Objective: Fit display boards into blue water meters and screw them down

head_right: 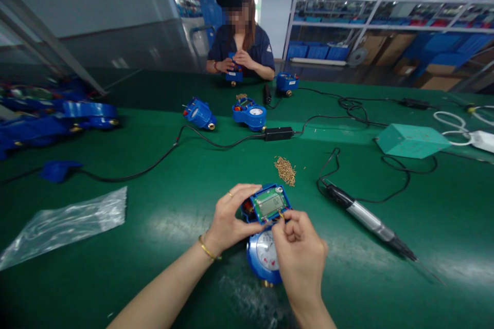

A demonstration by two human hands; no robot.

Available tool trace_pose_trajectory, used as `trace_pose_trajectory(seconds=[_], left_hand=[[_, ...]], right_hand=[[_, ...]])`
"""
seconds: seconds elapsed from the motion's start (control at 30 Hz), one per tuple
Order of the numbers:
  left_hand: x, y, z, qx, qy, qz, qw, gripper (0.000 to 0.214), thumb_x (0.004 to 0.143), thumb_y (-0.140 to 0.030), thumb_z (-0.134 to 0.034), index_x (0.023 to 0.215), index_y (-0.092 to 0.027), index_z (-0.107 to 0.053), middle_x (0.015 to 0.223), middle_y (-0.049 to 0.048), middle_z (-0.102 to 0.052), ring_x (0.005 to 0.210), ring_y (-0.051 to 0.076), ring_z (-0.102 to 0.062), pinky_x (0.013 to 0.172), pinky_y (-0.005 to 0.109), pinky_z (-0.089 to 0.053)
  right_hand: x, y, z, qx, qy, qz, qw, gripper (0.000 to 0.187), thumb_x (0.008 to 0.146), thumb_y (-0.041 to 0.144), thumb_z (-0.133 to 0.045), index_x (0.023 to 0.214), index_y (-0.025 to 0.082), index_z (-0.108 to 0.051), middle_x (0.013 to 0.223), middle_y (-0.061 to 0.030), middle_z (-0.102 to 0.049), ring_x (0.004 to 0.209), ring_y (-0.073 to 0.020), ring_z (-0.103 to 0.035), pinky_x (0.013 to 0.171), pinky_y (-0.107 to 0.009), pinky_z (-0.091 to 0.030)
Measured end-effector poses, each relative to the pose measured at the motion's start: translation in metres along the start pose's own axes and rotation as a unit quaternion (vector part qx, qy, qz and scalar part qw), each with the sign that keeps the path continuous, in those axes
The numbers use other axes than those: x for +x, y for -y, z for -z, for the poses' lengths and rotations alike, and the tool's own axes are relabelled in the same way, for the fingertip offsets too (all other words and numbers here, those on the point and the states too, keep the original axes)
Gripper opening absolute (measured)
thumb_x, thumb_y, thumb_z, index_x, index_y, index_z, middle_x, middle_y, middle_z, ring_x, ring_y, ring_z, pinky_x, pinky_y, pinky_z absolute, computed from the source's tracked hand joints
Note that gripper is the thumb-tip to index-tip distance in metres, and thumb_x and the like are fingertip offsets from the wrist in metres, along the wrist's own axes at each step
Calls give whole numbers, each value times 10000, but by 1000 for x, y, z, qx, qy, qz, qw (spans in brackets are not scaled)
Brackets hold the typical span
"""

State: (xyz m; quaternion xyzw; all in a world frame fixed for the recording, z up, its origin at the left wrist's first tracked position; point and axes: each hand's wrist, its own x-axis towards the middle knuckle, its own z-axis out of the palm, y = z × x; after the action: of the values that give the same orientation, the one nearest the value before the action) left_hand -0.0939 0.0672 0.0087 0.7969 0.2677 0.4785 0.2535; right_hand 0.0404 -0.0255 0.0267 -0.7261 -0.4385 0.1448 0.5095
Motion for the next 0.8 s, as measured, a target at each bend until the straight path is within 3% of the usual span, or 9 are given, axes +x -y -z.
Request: trace_pose_trajectory(seconds=[0.17,0.3,0.47,0.6,0.8], left_hand=[[-1,2,2,12,-8,-12,1000,645,645,-273,-872,1212,-180,-579,1155,123,-685,1060,243,-656,909,397,-579],[0,2,4,19,-18,-29,999,625,671,-257,-843,1227,-186,-569,1158,124,-682,1062,246,-657,895,401,-585],[0,2,6,21,-13,-34,999,599,691,-270,-831,1223,-182,-572,1167,131,-680,1079,252,-654,915,418,-576],[0,5,7,12,-6,-32,999,609,700,-332,-844,1226,-191,-572,1179,128,-677,1093,248,-650,960,433,-554],[2,5,8,8,-1,-31,999,609,710,-357,-839,1232,-195,-570,1183,124,-674,1099,244,-643,964,435,-548]], right_hand=[[4,5,3,114,77,-126,983,307,750,450,-679,854,181,-574,465,96,-404,416,-87,-369,404,-185,-291],[6,8,8,171,131,-203,955,429,713,541,-739,871,173,-585,447,77,-461,394,-88,-394,383,-176,-297],[11,9,12,212,148,-206,944,433,727,566,-757,795,159,-626,464,29,-541,401,-88,-462,410,-175,-374],[15,7,14,253,171,-221,926,457,723,586,-761,719,147,-634,443,17,-535,365,-67,-433,366,-151,-298],[18,2,16,277,200,-258,904,434,697,527,-812,812,139,-658,479,3,-582,364,-82,-465,348,-152,-287]])
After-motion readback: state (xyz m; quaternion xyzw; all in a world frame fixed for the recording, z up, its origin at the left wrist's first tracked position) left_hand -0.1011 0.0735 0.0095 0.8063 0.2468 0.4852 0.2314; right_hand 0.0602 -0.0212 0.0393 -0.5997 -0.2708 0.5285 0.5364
